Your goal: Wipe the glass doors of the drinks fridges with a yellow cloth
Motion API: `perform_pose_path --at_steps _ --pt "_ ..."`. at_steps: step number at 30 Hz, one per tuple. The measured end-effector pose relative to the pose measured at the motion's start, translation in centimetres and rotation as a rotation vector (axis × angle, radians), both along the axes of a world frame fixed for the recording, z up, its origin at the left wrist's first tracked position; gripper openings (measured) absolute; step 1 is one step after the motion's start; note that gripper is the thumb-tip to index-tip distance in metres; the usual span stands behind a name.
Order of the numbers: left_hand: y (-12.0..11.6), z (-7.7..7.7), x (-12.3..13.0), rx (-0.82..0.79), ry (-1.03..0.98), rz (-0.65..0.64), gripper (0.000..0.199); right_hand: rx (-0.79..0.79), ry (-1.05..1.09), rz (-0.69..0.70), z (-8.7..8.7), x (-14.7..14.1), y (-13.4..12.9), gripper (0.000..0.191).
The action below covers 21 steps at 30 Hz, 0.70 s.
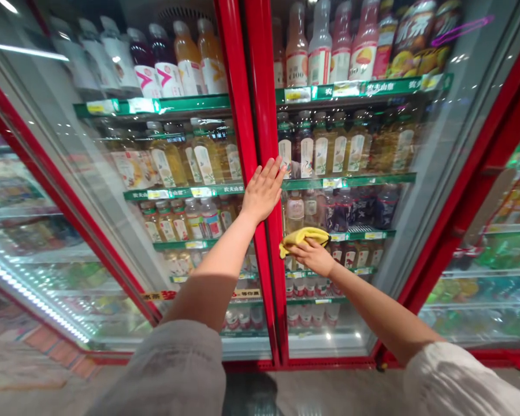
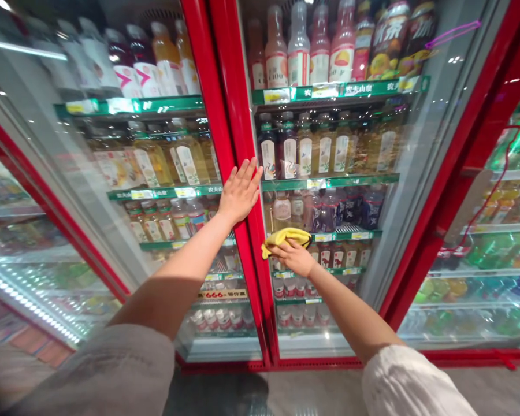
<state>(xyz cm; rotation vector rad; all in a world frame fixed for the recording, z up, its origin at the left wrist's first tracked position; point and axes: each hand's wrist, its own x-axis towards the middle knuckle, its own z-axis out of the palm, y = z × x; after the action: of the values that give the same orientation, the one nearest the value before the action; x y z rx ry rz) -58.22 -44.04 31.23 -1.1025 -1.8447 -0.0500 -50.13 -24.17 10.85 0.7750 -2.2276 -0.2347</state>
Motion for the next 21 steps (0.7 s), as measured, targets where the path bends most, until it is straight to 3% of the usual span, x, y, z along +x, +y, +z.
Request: perform_pose_path --at_steps 2,5,8,10,13,16,18,21 --pt "-0.1 -0.2 -0.1 -0.016 0.005 0.0 0.068 0.047 -0.031 0.046 -1.7 0.7 0.9 0.031" --pt "-0.1 -0.4 -0.3 -0.024 0.004 0.01 0.068 0.08 -0.016 0.083 -1.7 1.1 1.1 0.033" --pt "0.0 -0.5 -0.5 -0.03 -0.015 0.019 0.071 0.085 0.047 0.111 -0.9 0.8 -1.1 0.042" --pt "0.1 -0.5 -0.5 -0.035 -0.031 0.022 0.072 0.039 0.047 0.08 -1.4 0.2 -2.9 0.045" --pt "0.1 -0.5 -0.4 -0.046 -0.046 0.022 0.072 0.026 -0.041 0.059 -3.9 -0.6 -4.5 0.042" --pt "0.0 -0.6 -0.5 -0.045 -0.035 0.026 0.074 0.115 -0.113 0.136 -6.3 -1.0 -4.4 0.036" --pt "0.0 -0.7 -0.6 -0.046 -0.023 0.023 0.077 0.116 -0.105 0.133 -6.4 -1.4 -4.0 0.036" --pt "0.1 -0.9 -0.8 -0.052 -0.023 0.025 0.078 -0.026 -0.042 0.021 -5.0 -2.1 -3.7 0.043"
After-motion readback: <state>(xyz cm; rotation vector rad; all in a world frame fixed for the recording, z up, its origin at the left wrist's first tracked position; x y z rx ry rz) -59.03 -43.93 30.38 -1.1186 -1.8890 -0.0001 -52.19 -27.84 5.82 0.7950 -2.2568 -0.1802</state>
